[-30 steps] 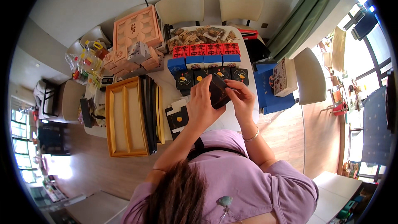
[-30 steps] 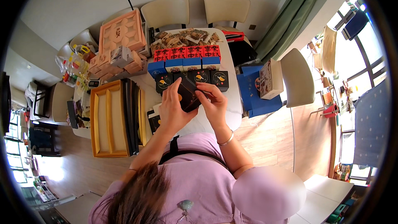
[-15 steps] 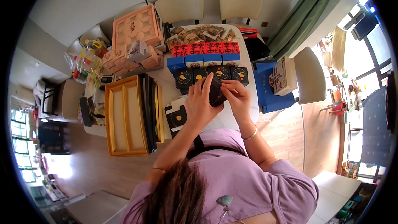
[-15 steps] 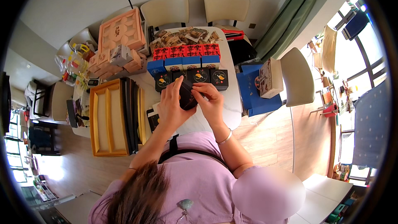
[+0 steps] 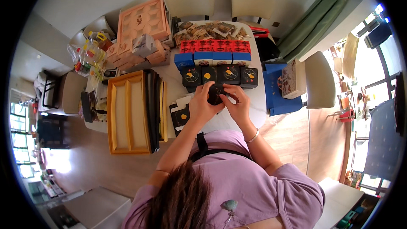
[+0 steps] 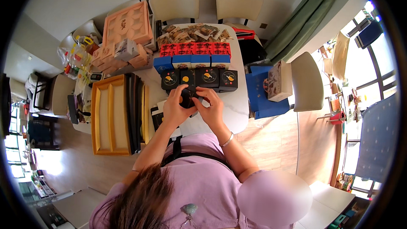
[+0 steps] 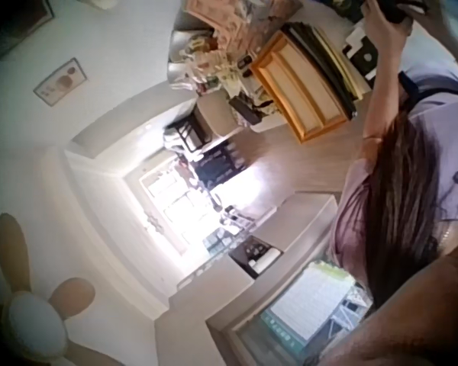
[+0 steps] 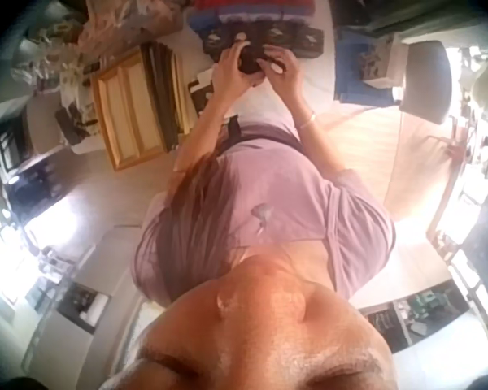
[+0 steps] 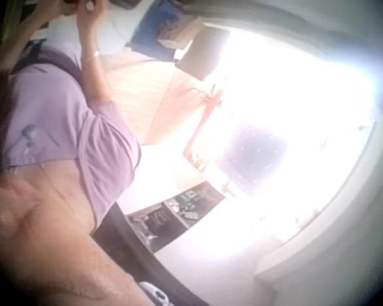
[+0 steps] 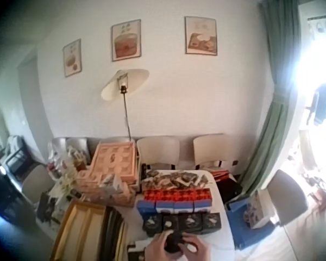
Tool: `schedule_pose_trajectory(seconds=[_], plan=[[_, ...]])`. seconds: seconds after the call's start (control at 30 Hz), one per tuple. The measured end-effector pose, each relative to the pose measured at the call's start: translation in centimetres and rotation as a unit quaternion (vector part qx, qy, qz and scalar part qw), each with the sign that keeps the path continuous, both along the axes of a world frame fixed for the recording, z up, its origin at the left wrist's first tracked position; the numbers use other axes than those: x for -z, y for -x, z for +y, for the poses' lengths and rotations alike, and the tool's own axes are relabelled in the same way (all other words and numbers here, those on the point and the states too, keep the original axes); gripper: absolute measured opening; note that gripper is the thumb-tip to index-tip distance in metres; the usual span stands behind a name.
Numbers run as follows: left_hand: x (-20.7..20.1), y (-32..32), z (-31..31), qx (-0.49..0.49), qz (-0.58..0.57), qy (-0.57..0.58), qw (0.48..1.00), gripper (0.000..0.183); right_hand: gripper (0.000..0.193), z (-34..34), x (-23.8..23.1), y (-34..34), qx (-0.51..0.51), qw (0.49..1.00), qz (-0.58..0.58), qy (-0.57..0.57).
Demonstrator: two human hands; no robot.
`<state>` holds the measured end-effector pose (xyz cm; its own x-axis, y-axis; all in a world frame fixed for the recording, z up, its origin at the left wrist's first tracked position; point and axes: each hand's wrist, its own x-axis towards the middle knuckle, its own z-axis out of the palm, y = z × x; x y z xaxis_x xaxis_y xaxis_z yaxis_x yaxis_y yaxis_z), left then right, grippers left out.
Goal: The person assembles small black cardboard boxes by folding the flaps and securing them with yellow circular stickers. They handle the boxes one at a time, picking them up from a pile, folding the sides, and placing them on the table.
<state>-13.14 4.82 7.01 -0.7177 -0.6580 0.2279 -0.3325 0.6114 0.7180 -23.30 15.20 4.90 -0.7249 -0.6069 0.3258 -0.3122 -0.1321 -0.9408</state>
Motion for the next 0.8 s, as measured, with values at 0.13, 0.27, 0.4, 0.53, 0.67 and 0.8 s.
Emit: schedule_pose_trajectory(seconds=[0.13, 0.27, 0.4, 0.53, 0.67, 0.8], plan=[[0.6, -0.6, -0.8, -0.014, -0.012, -0.01, 1.0, 0.069, 0.02, -1.1, 1.5, 0.0, -0.022, 0.999, -0.009, 0.021], [1.9, -1.6, -1.7, -0.04, -0.065, -0.061, 0.995, 0.071, 0.025, -2.0, 1.2, -0.6, -0.045, 0.996, -0.042, -0.064], [2.5, -2.0, -3.8, -0.056, -0.078, -0.115, 0.989, 0.092, 0.036, -3.6, 2.8, -0.9, -0.074, 0.988, -0.058, -0.125], [6.3, -2.3, -7.1, -0.037, 0.055, -0.169, 0.983, 0.11, 0.045, -8.1, 6.7, 2.0, -0.058, 0.983, -0.079, -0.152], [7.4, -1.4, -10.7, -0.037, 0.138, -0.406, 0.903, 0.103, 0.048, -12.9, 9.1, 4.7, -0.034, 0.983, -0.054, -0.171], [8.7, -2.7, -13.0, -0.067, 0.11, -0.335, 0.933, 0.087, 0.035, -13.4, 8.2, 4.9, -0.017, 0.977, 0.018, -0.214]])
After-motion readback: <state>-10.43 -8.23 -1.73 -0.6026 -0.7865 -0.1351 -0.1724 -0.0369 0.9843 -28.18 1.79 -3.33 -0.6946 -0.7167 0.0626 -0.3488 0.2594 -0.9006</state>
